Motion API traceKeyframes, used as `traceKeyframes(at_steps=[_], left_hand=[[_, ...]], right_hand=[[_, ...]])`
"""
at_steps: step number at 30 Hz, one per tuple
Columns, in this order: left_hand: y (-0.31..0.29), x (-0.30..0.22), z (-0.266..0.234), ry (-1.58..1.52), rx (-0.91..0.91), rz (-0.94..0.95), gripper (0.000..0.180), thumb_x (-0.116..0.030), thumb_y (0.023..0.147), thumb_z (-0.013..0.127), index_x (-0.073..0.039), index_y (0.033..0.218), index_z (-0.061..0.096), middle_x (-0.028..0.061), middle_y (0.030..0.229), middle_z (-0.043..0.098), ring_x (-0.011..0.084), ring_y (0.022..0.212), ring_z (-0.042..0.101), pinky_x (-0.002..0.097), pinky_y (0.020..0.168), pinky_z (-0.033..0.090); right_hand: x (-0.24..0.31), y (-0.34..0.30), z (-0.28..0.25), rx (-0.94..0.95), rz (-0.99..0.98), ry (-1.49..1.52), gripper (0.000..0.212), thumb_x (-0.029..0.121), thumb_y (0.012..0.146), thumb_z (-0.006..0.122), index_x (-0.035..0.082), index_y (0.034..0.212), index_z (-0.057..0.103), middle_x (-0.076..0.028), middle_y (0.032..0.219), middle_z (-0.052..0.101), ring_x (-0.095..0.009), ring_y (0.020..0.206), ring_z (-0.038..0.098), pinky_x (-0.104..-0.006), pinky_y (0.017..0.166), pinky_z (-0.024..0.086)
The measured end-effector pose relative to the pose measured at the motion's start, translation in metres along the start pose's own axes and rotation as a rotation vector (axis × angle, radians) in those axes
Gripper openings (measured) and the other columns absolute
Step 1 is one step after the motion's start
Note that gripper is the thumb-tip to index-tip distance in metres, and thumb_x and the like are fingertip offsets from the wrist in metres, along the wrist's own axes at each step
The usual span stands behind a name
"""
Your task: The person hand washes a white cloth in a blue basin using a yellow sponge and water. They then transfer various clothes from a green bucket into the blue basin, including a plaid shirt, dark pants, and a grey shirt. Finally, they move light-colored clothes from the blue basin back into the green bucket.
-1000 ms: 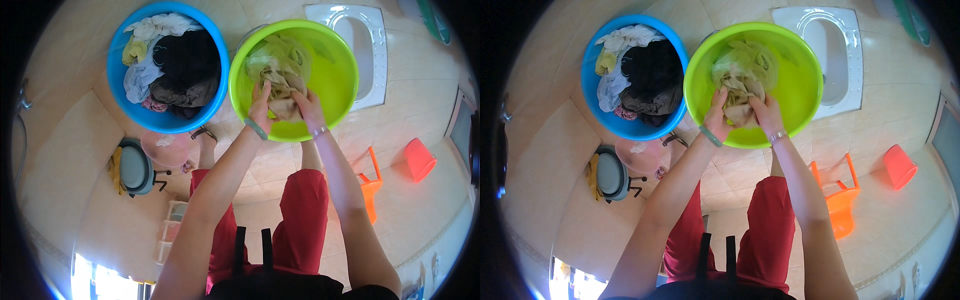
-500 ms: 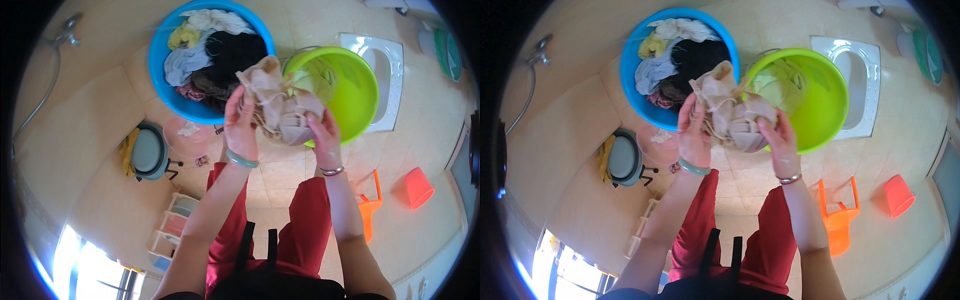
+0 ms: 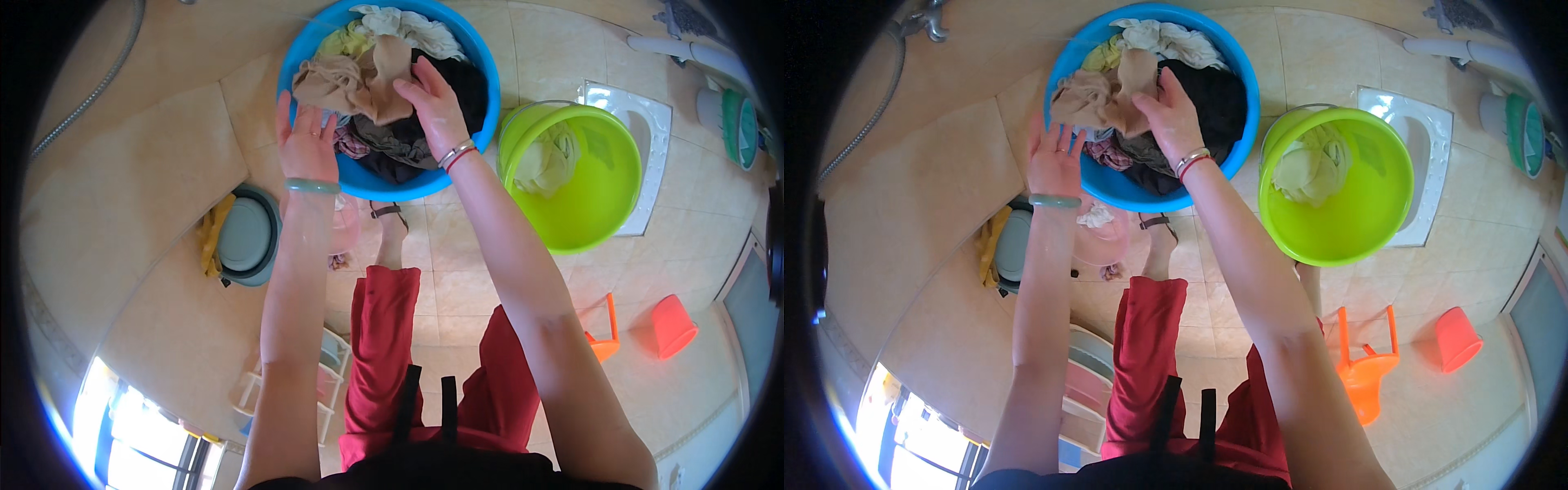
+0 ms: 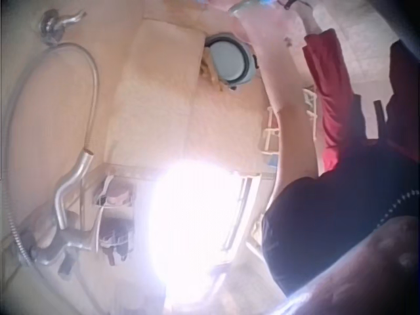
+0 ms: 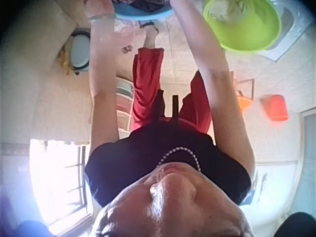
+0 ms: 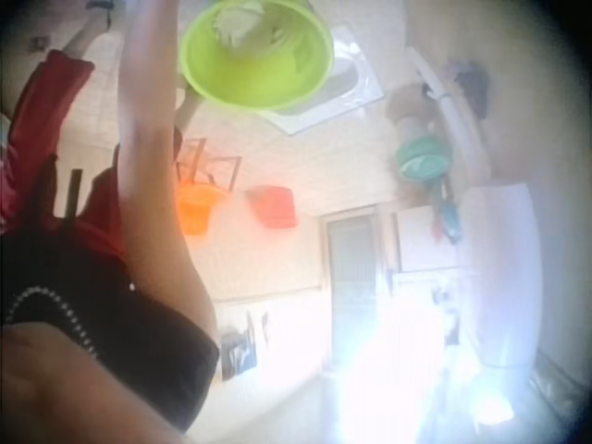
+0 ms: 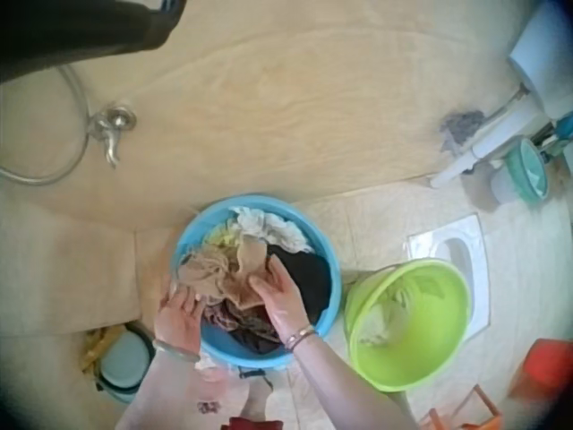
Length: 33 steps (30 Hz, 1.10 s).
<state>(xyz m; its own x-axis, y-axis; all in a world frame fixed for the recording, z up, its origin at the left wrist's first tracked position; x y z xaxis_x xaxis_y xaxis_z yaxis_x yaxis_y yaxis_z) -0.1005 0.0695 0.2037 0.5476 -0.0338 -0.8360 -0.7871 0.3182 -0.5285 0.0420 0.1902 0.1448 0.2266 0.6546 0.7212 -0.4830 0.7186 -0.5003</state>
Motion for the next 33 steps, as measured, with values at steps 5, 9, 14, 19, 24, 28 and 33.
traceKeyframes(at_steps=[5, 9, 14, 19, 24, 28, 33], left_hand=[[-0.023, 0.036, 0.015, 0.015, 0.08, -0.137, 0.046, -0.01, 0.091, 0.049, -0.01, 0.135, 0.037, 0.017, 0.139, 0.036, 0.0315, 0.125, 0.041, 0.0471, 0.1, 0.038], [-0.083, 0.098, 0.053, -0.018, 0.322, -0.379, 0.042, -0.013, 0.092, 0.049, -0.007, 0.132, 0.041, 0.0177, 0.134, 0.044, 0.0306, 0.124, 0.043, 0.0426, 0.1, 0.039], [-0.175, 0.194, 0.101, 0.151, 0.399, -0.652, 0.047, -0.027, 0.093, 0.049, -0.01, 0.136, 0.039, 0.0133, 0.136, 0.044, 0.0271, 0.129, 0.038, 0.0421, 0.105, 0.028], [-0.203, 0.273, 0.118, 0.2, 0.302, -0.766, 0.058, -0.032, 0.094, 0.045, -0.016, 0.144, 0.021, 0.008, 0.15, 0.018, 0.0248, 0.137, 0.02, 0.0441, 0.105, 0.025], [-0.203, 0.309, 0.12, 0.203, 0.276, -0.797, 0.061, -0.032, 0.094, 0.044, -0.017, 0.146, 0.015, 0.0059, 0.15, 0.015, 0.0253, 0.137, 0.018, 0.0449, 0.105, 0.026], [-0.205, 0.322, 0.118, 0.222, 0.3, -0.815, 0.061, -0.031, 0.093, 0.046, -0.018, 0.145, 0.017, 0.0053, 0.149, 0.018, 0.026, 0.137, 0.019, 0.0477, 0.103, 0.027], [-0.208, 0.314, 0.115, 0.356, 0.15, -0.923, 0.069, -0.043, 0.088, 0.054, -0.024, 0.144, 0.019, 0.0078, 0.148, 0.019, 0.0265, 0.136, 0.021, 0.0584, 0.096, 0.03]], right_hand=[[0.015, -0.027, -0.044, 0.015, 0.063, 0.027, 0.039, 0.012, 0.087, 0.059, -0.003, 0.122, 0.051, -0.013, 0.119, 0.057, -0.019, 0.107, 0.056, -0.0277, 0.09, 0.044], [0.022, -0.081, -0.115, -0.069, 0.181, 0.018, 0.026, 0.014, 0.09, 0.056, -0.001, 0.11, 0.059, -0.01, 0.107, 0.064, -0.017, 0.094, 0.062, -0.0271, 0.081, 0.049], [0.001, -0.134, -0.225, -0.374, 0.34, 0.07, 0.031, 0.017, 0.09, 0.055, -0.001, 0.115, 0.056, -0.013, 0.108, 0.062, -0.022, 0.094, 0.062, -0.0297, 0.08, 0.05], [-0.046, -0.13, -0.335, -0.671, 0.337, -0.174, 0.038, 0.014, 0.086, 0.059, -0.003, 0.119, 0.05, -0.015, 0.103, 0.06, -0.021, 0.082, 0.063, -0.0292, 0.062, 0.054], [-0.08, -0.094, -0.388, -0.843, 0.531, -0.302, 0.055, 0.013, 0.079, 0.065, -0.007, 0.124, 0.039, -0.021, 0.098, 0.056, -0.024, 0.062, 0.063, -0.0347, 0.049, 0.054], [-0.09, -0.091, -0.418, -0.732, 0.509, -0.559, 0.03, 0.01, 0.078, 0.058, -0.004, 0.102, 0.045, -0.014, 0.079, 0.057, -0.021, 0.052, 0.059, -0.0326, 0.042, 0.05], [-0.028, -0.143, -0.356, -0.618, 0.45, -0.077, 0.018, 0.012, 0.078, 0.053, 0.003, 0.093, 0.048, -0.008, 0.073, 0.055, -0.015, 0.048, 0.05, -0.0276, 0.038, 0.04]])
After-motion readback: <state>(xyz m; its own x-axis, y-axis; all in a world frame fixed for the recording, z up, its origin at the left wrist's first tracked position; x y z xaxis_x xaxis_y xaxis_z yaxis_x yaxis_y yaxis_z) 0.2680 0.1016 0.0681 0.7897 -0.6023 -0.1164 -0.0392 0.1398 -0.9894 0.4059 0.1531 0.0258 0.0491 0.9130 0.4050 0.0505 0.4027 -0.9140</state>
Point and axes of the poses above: each hand's wrist, its own y-axis towards the middle knuckle, its own z-axis out of the palm, x = y × z, the point moved 6 cm from there along y, towards the middle knuckle
